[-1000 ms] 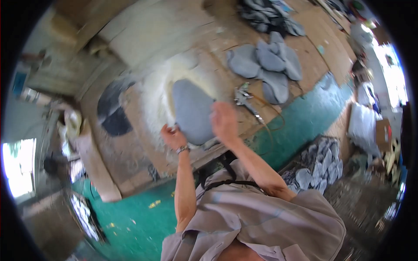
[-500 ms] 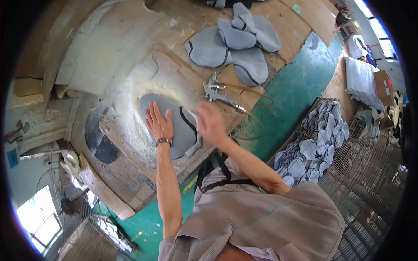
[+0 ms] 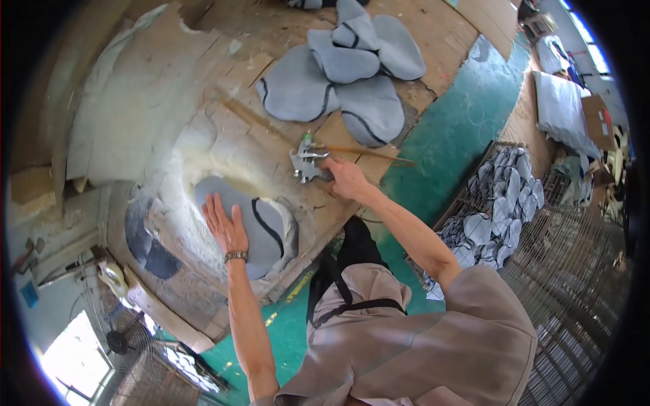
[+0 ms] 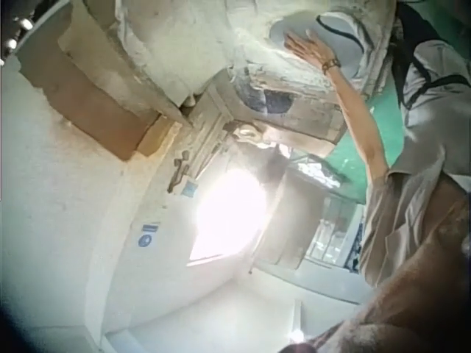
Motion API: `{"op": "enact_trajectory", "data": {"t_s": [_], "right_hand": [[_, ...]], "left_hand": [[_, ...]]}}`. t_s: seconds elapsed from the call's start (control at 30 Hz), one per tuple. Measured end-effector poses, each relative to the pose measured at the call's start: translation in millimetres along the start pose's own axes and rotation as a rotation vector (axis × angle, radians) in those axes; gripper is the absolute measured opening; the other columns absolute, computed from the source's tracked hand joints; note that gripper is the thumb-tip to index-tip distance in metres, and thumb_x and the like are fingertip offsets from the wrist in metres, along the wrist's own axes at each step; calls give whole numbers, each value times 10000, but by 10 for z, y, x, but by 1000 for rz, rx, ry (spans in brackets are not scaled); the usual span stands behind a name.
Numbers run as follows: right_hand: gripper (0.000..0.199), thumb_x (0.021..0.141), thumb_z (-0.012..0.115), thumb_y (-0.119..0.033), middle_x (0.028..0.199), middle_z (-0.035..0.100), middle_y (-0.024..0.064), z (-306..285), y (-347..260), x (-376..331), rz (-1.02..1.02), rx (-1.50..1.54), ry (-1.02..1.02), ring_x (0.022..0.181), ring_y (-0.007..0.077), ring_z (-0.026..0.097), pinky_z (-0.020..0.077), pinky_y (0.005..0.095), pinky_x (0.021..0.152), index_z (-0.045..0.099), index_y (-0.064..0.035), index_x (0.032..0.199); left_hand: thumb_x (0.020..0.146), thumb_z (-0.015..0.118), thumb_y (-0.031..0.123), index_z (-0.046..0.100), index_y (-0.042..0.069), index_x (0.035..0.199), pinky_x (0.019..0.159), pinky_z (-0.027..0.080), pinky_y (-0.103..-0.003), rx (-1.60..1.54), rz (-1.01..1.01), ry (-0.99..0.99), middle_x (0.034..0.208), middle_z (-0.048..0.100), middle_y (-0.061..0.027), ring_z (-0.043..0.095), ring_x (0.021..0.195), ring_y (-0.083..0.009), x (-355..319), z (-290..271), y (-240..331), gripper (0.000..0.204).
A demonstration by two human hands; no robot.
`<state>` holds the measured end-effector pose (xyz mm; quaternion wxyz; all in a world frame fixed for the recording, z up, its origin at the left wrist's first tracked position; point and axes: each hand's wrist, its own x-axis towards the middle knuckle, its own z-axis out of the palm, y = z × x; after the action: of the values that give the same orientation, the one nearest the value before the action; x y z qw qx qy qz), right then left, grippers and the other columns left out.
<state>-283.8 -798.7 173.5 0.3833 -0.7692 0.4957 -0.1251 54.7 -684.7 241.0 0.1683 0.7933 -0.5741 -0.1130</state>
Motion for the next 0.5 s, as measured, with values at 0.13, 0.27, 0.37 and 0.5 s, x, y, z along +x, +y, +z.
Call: {"op": "enact_trajectory", "data": {"t_s": [0.13,0.27,0.37,0.5], "right_hand": [[353,714,684,-89,944,649,244,-200,-225,-203,-7,56,79,868,453,643,508,525,754,565,-8,1036],[358,722,718,-147,871,656,238,-631,-645,-907,35,101,161,818,447,650,503,523,721,554,-4,1006],[358,728,749,-163,812,661,213,-821,-944,-1499,90,70,242,762,413,660,509,492,681,574,-30,1012],[439,740,757,-125,740,647,158,-1150,-1521,-2240,59,155,256,667,357,648,514,428,632,637,-95,1161]], "left_hand": [[1031,504,448,375,118,1553,1224,194,-517,67,-1,23,1639,299,-137,212,1515,-414,-28,56,-65,631],[1027,498,468,346,140,1568,1219,193,-537,76,-24,10,1647,287,-122,203,1521,-405,-10,57,-3,651],[1023,492,487,280,148,1592,1215,186,-553,89,-42,8,1655,269,-119,192,1527,-403,-29,42,-17,695],[1013,485,524,185,136,1615,1215,165,-568,40,-84,-4,1664,243,-130,175,1534,-404,-80,25,-104,776]]}}
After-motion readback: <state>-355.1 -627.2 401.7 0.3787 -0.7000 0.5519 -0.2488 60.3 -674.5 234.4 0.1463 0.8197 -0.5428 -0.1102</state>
